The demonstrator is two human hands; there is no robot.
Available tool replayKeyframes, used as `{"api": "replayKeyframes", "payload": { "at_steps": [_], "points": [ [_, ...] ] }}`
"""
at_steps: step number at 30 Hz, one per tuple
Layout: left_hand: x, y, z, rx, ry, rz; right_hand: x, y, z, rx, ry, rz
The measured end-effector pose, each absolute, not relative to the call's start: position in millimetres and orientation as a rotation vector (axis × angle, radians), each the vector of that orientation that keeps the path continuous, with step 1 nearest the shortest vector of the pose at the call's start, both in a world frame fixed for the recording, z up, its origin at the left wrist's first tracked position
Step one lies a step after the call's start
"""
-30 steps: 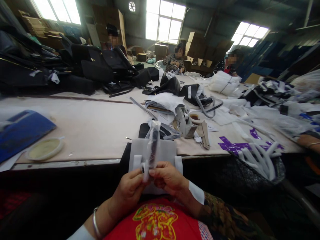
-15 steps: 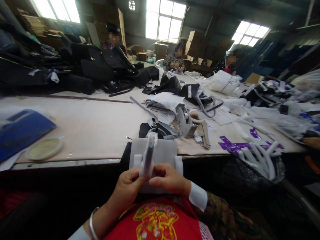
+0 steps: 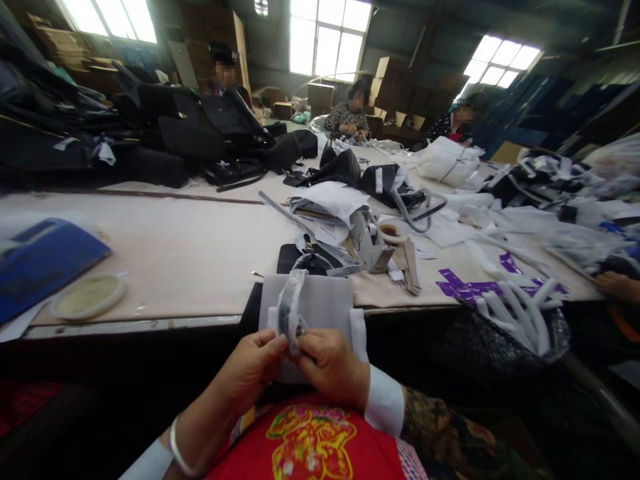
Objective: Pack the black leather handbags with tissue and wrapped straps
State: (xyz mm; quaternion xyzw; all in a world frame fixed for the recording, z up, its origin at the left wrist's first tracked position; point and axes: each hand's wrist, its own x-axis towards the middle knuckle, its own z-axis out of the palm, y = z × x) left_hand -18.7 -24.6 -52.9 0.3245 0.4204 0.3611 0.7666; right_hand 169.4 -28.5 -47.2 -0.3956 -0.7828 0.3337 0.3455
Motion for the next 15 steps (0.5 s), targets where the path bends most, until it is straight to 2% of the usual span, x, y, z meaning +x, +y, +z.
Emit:
{"api": "replayKeyframes", "payload": {
  "at_steps": [2,3,4,6,8,10,12,15],
  "points": [
    [-14.7,-24.3,-52.0,0.611,0.905,0.796,174.2,-28.6,-49.9,-0.964,-2.202,0.644],
    [-13.2,-25.4,-51.3,0.626,0.915,0.807,176.5,-27.7,-50.0,-0.955,-2.211,0.647],
    [-12.3,-27.1,-50.7,0.679,0.929,0.813,178.7,-26.3,-49.3,-0.954,-2.177,0.744],
    [-12.4,-31.5,-50.2,0.89,0.975,0.814,182.6,-22.1,-46.5,-0.944,-1.95,1.19],
    [-14.2,-35.5,-52.9,1.192,1.016,0.837,184.2,-17.3,-44.0,-0.898,-1.51,1.755],
    [-16.9,-37.9,-58.6,1.494,1.036,0.895,182.4,-13.5,-43.5,-0.855,-1.033,2.146],
    [-20.2,-38.3,-64.0,1.71,1.04,0.943,177.3,-11.6,-44.3,-0.869,-0.724,2.278],
    [-25.2,-34.1,-61.7,1.794,1.048,0.897,168.3,-11.2,-44.6,-0.98,-0.649,2.199]
  ]
}}
